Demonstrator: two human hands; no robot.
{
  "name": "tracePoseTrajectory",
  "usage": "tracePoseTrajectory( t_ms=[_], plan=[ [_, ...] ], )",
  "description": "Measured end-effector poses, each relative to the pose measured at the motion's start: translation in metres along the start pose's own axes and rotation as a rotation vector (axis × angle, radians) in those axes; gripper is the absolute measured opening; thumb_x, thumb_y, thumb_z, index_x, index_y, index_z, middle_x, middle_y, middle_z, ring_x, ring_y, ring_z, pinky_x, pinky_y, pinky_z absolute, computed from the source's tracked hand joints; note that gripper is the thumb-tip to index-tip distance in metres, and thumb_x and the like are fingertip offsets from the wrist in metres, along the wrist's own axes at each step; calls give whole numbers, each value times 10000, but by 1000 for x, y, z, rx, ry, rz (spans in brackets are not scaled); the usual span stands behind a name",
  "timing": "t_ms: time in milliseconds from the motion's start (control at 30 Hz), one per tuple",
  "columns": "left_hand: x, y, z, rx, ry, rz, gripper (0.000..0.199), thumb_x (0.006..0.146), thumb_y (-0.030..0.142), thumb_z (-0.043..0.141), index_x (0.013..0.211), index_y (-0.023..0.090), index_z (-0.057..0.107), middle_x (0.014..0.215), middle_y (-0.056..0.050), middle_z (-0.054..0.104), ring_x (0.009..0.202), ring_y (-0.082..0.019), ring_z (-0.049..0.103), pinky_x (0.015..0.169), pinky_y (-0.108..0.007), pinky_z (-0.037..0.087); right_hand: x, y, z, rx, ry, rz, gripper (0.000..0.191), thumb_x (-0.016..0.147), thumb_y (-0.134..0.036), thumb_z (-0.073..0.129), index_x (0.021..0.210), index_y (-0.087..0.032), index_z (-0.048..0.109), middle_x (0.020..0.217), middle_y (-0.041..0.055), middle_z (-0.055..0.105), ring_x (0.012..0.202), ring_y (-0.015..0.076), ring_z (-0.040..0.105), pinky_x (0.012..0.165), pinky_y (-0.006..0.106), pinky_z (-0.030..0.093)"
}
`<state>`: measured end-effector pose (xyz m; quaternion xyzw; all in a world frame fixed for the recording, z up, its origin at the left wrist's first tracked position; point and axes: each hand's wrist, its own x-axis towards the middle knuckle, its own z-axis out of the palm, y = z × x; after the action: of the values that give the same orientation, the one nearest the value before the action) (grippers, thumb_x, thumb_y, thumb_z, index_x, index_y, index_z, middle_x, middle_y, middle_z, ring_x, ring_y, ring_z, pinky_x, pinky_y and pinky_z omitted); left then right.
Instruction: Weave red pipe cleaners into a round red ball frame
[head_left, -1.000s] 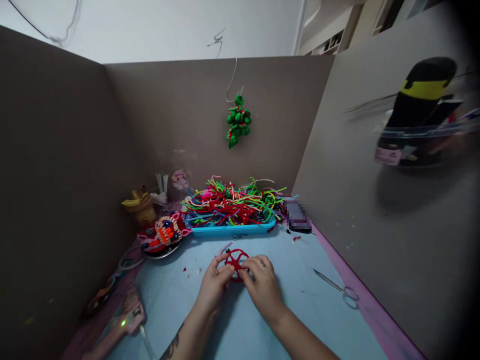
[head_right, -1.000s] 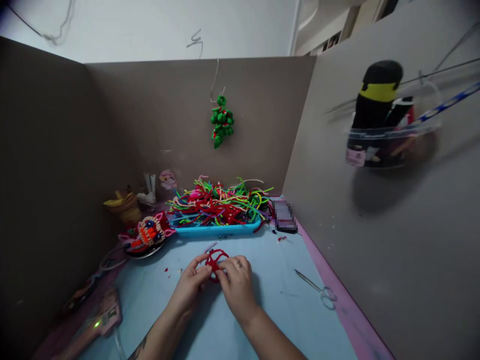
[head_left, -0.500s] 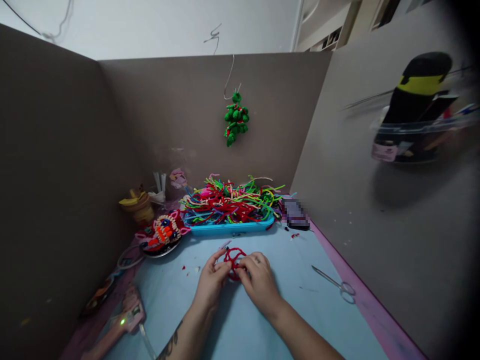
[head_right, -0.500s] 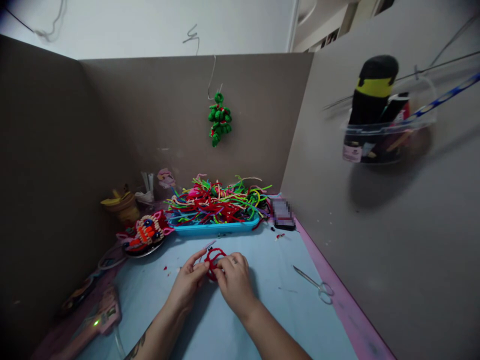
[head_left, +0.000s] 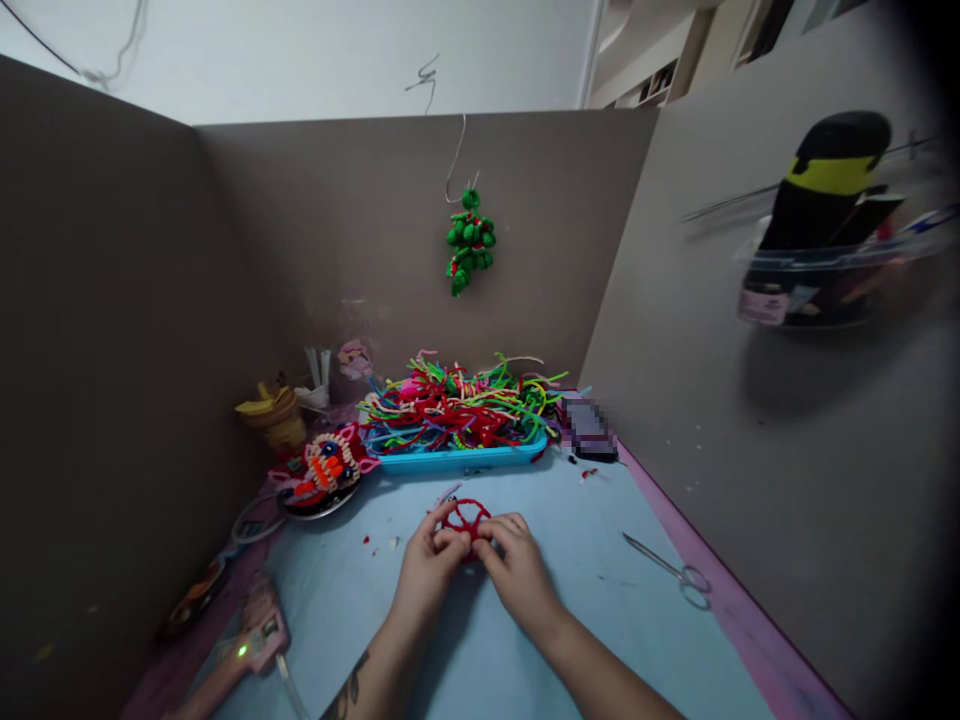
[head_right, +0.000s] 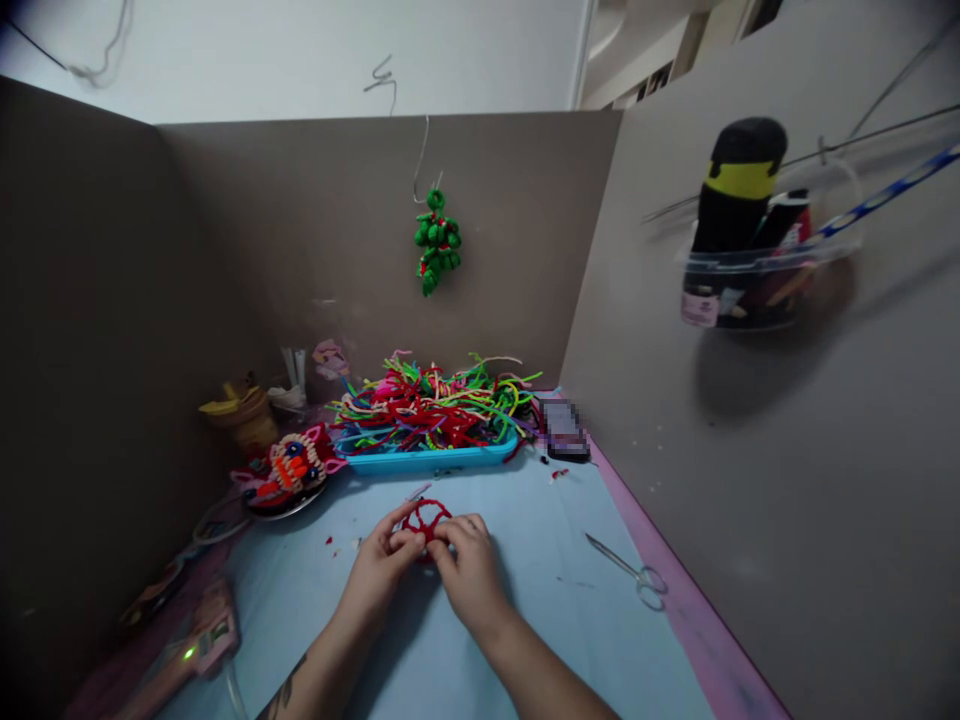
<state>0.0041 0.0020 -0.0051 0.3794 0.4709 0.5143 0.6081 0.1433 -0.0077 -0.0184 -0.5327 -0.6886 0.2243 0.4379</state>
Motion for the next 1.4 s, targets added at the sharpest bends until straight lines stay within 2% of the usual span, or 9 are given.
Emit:
tracePoseTrajectory(
  t_ms=[200, 367, 467, 733, 1000, 1100, 1200, 1400],
  plan=[
    [2, -2, 0, -51, 42, 21, 711, 534, 377, 857, 1151, 126, 607, 538, 22, 637, 501, -110, 527, 545, -222, 360, -1, 2, 3, 36, 22, 19, 142, 832, -121, 559, 843, -216, 663, 846, 33, 695, 882, 221, 585, 773, 317, 456],
    [3, -2, -2, -49, 60, -62, 744, 532, 423, 863, 1151, 109, 595, 429, 78, 517, 386, -66, 387, 437, -201, 217, -2, 1, 4, -11, 56, -1, 131, 792, -98, 573, 771, -219, 617, 779, 19, 672, 819, 215, 584, 726, 309, 456],
    [3, -1, -4, -33, 66, -69, 754, 545, 444, 855, 1160, 98, 592, 397, 91, 474, 365, -61, 360, 423, -204, 188, -1, 0, 2, -82, 57, -59, 140, 811, -112, 572, 728, -224, 583, 739, 10, 650, 807, 215, 567, 713, 311, 436],
    [0, 5, -1, -11, 57, -6, 801, 566, 426, 837, 1224, 82, 536, 436, 84, 524, 373, -67, 405, 432, -199, 268, -1, 0, 1, -156, -47, -79, 142, 829, -93, 581, 757, -215, 594, 827, 21, 639, 849, 213, 541, 756, 321, 417],
    [-1, 8, -1, -19, 56, -23, 824, 528, 426, 860, 1212, 96, 540, 515, 36, 622, 402, -76, 451, 449, -198, 298, -2, -2, 0, -168, -23, -72, 151, 814, -69, 594, 768, -213, 598, 863, 36, 609, 882, 223, 528, 784, 338, 431],
    [0, 6, -2, -54, 71, 11, 759, 514, 379, 875, 1162, 130, 568, 562, 18, 659, 491, -110, 551, 538, -217, 390, -2, -3, -2, -171, 5, -87, 167, 815, -63, 581, 770, -222, 604, 858, 35, 611, 889, 229, 528, 789, 344, 429],
    [0, 4, -1, -82, 27, 23, 649, 544, 350, 863, 1096, 164, 577, 576, 19, 666, 549, -138, 605, 615, -253, 436, -4, -3, 0, -153, 40, -105, 166, 827, -74, 553, 769, -222, 597, 854, 40, 605, 879, 232, 523, 777, 351, 425],
    [-3, 1, 2, -99, 33, 18, 535, 544, 328, 860, 985, 198, 586, 567, 33, 656, 531, -125, 594, 586, -232, 424, -7, -4, 4, -144, 54, -120, 192, 837, -61, 487, 755, -213, 573, 858, 50, 593, 872, 228, 516, 771, 354, 429]
  ],
)
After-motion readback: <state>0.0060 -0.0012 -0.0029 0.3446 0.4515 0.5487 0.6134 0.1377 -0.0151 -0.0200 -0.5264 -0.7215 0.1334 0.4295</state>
